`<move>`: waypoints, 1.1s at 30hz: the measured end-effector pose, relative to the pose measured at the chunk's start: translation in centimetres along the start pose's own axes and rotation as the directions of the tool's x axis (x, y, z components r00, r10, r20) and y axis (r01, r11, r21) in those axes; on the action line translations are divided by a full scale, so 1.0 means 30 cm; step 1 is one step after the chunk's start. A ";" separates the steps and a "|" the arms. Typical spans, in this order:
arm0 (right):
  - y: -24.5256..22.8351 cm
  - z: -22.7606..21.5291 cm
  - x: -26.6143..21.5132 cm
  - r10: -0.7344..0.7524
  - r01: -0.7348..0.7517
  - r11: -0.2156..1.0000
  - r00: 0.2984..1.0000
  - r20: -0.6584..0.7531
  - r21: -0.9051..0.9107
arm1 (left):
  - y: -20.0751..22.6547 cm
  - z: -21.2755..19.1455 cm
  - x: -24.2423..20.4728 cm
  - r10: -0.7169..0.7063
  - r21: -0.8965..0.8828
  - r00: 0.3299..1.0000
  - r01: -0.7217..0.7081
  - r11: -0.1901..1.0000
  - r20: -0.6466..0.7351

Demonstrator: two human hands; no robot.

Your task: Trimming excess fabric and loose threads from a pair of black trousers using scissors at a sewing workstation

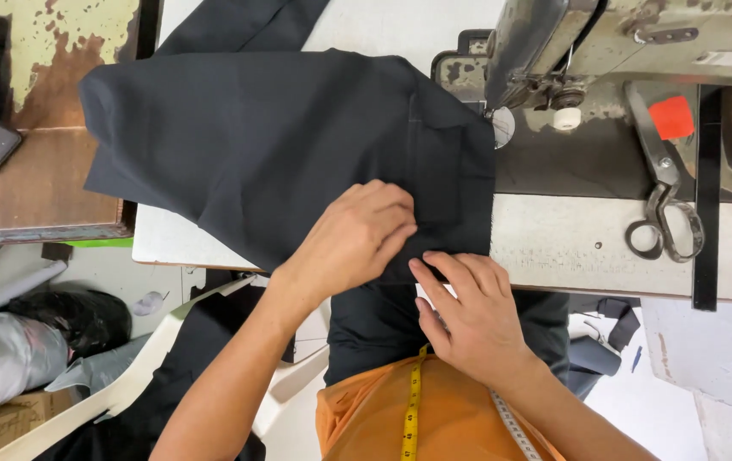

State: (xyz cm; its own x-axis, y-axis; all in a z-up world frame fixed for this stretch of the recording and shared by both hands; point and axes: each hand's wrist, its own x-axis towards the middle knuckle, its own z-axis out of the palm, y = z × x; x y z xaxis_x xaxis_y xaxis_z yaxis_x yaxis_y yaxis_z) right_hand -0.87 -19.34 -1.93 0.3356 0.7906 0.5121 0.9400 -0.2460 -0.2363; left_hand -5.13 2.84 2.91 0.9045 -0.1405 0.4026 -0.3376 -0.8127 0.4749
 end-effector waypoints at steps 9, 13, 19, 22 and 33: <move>-0.002 -0.002 0.003 0.011 -0.011 1.000 1.000 -0.022 0.008 | -0.057 -0.011 0.049 -0.269 -0.104 0.949 0.288 0.952 0.161; -0.003 -0.001 0.006 0.016 -0.015 1.000 0.999 -0.040 0.025 | -0.058 -0.004 0.045 -0.259 -0.095 0.956 0.273 0.957 0.134; -0.003 -0.005 0.006 0.033 -0.032 0.998 0.999 -0.030 0.050 | -0.033 -0.002 0.037 -0.235 -0.114 0.971 0.238 0.964 0.044; -0.001 -0.009 0.011 0.038 -0.038 0.998 0.999 -0.009 0.045 | 0.039 0.039 0.057 -0.145 0.245 0.986 0.121 0.962 0.082; 0.125 -0.074 0.053 0.112 -0.109 0.986 0.994 -0.016 0.123 | 0.012 0.134 -0.062 -0.321 0.092 0.894 0.365 0.927 -0.311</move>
State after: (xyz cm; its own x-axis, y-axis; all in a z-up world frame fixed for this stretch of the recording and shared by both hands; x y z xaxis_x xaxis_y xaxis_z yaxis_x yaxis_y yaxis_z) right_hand 3.31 -20.25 -0.17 0.4396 0.7493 0.4952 0.8831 -0.2599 -0.3907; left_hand -5.88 0.51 -0.80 0.8364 0.3115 0.4510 0.0411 -0.8561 0.5151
